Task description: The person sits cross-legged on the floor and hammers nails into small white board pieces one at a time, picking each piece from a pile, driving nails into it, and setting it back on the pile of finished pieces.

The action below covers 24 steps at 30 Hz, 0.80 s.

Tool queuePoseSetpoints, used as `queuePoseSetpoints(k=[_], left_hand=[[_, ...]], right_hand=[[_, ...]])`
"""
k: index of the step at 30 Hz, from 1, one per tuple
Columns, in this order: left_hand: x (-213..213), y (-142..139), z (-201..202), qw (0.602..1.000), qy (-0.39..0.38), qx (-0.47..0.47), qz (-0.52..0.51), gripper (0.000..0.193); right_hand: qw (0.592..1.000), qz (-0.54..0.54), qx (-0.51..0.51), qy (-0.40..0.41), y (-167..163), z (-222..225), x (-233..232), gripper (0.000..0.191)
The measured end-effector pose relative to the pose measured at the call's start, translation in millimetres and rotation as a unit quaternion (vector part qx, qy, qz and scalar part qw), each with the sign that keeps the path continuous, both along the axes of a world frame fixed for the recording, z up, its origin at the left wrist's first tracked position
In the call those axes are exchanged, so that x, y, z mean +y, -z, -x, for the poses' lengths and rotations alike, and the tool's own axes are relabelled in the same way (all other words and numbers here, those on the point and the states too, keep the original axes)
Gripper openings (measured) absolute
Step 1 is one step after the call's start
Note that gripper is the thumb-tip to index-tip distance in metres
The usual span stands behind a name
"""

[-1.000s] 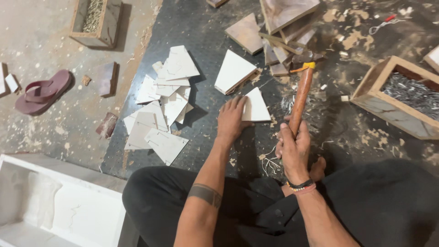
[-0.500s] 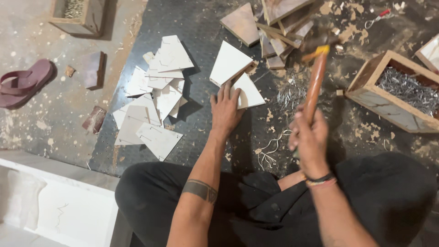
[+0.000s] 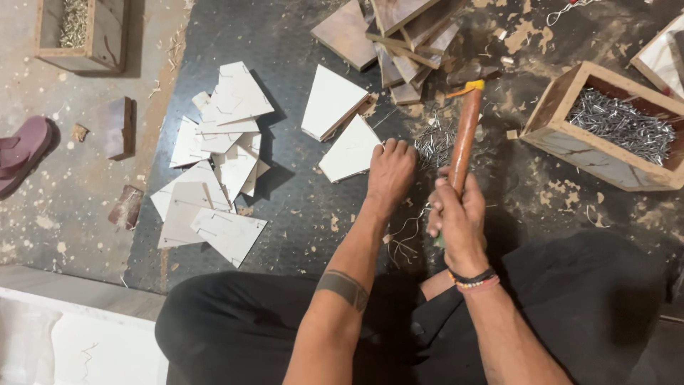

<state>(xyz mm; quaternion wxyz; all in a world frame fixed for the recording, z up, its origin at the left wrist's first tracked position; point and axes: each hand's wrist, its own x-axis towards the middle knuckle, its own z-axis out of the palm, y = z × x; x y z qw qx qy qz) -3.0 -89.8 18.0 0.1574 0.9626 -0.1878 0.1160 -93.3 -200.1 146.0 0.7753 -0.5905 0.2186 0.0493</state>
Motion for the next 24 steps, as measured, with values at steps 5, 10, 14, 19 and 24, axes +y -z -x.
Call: queuePoseSetpoints(k=[5,10,14,19,24], left_hand=[[28,-25,15,0.978,-0.070,0.108,0.165,0.018],[73,-42,20,0.894,-0.215,0.161,0.359,0.027],[85,-36,15,0.852,-0.201,0.134,0.465,0.027],[84,-15,30,0.919,-0.161,0.040,0.357,0.017],[81,-2,34,0.938,-0.141,0.031,0.316,0.014]], right_hand=[[0.999,-0.030,0.011,-0.020,5,-1,1,0.020],[0.999,-0.035,0.027,-0.031,11,2,9,0.019],[0.997,-0.010,0.052,-0.047,16,2,11,0.019],[0.996,0.000,0.061,-0.063,23,18,11,0.022],[0.992,0.035,0.083,-0.090,26,37,15,0.025]])
